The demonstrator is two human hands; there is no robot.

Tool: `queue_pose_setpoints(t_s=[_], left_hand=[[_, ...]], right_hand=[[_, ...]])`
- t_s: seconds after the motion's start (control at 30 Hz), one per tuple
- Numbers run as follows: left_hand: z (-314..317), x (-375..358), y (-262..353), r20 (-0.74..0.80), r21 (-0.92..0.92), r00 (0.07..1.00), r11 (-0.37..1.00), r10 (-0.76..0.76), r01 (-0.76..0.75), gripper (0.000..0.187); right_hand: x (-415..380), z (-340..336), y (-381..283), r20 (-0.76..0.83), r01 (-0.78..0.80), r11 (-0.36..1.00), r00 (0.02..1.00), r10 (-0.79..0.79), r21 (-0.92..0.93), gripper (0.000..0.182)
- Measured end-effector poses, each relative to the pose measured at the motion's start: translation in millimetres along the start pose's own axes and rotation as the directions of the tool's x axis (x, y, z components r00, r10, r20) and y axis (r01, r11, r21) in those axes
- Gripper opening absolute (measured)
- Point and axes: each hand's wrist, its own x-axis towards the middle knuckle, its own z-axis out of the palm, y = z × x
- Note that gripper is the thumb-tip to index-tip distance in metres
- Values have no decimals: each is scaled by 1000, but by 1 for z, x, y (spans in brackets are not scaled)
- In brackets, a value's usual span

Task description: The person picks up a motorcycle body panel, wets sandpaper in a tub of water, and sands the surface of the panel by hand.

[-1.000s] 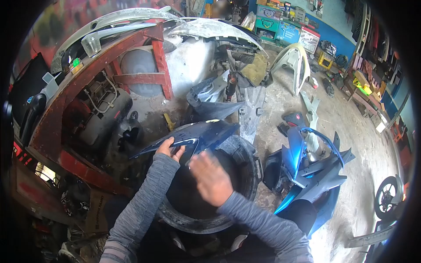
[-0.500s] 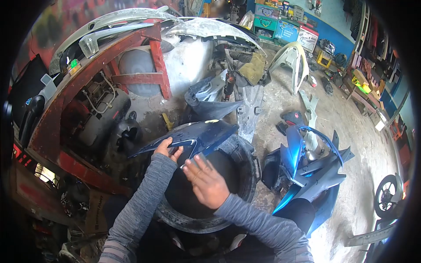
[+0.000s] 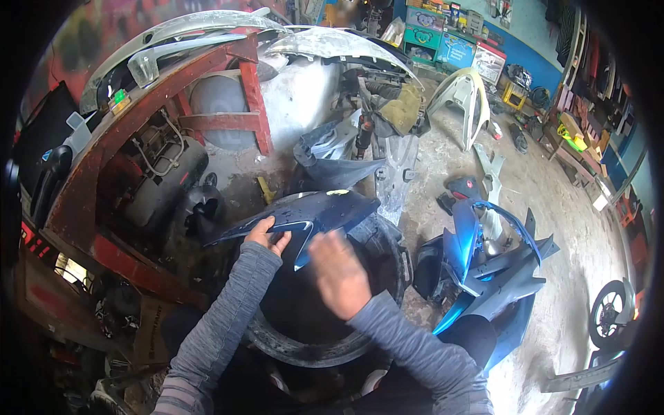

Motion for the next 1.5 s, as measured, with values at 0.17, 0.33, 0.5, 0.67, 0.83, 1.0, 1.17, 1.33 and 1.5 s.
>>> queue_pose_setpoints(t_s=[0.17, 0.33, 0.5, 0.67, 0.83, 1.0, 1.17, 1.33, 1.5], left_hand=[[4, -9, 5, -29, -9, 999, 1000, -19, 18, 32], [-1, -9, 4, -10, 43, 1000, 999, 17, -17, 35], [-3, -9, 0, -40, 2, 999, 1000, -4, 4, 37], [-4, -8, -9, 154, 71, 975, 986, -158, 148, 34], [-11, -25, -17, 505, 233, 843, 970, -184, 73, 24], [-14, -29, -13, 437, 386, 887, 922, -151, -33, 21], [-8, -27, -19, 393, 320, 913, 947, -113, -20, 20], [-15, -14, -17, 383, 378, 918, 924, -100, -58, 21], [-12, -18, -15, 429, 323, 901, 943, -66, -84, 24]], right_hand=[[-1, 7, 37, -131, -178, 984, 976, 172, -30, 59], [-6, -4, -8, 112, 124, 992, 986, -122, -6, 56], [2, -1, 42, -116, -196, 975, 976, 183, -105, 54], [-4, 5, 6, 48, 30, 999, 998, -28, -40, 55], [-7, 11, 6, 2, 22, 999, 1000, -22, -43, 58], [-12, 12, 15, 40, 80, 997, 996, -79, -20, 56], [-4, 3, 16, -12, 26, 998, 1000, -27, -59, 52], [3, 2, 42, -103, -61, 997, 993, 55, -54, 49], [-15, 7, 11, 72, 120, 992, 990, -123, 45, 54]])
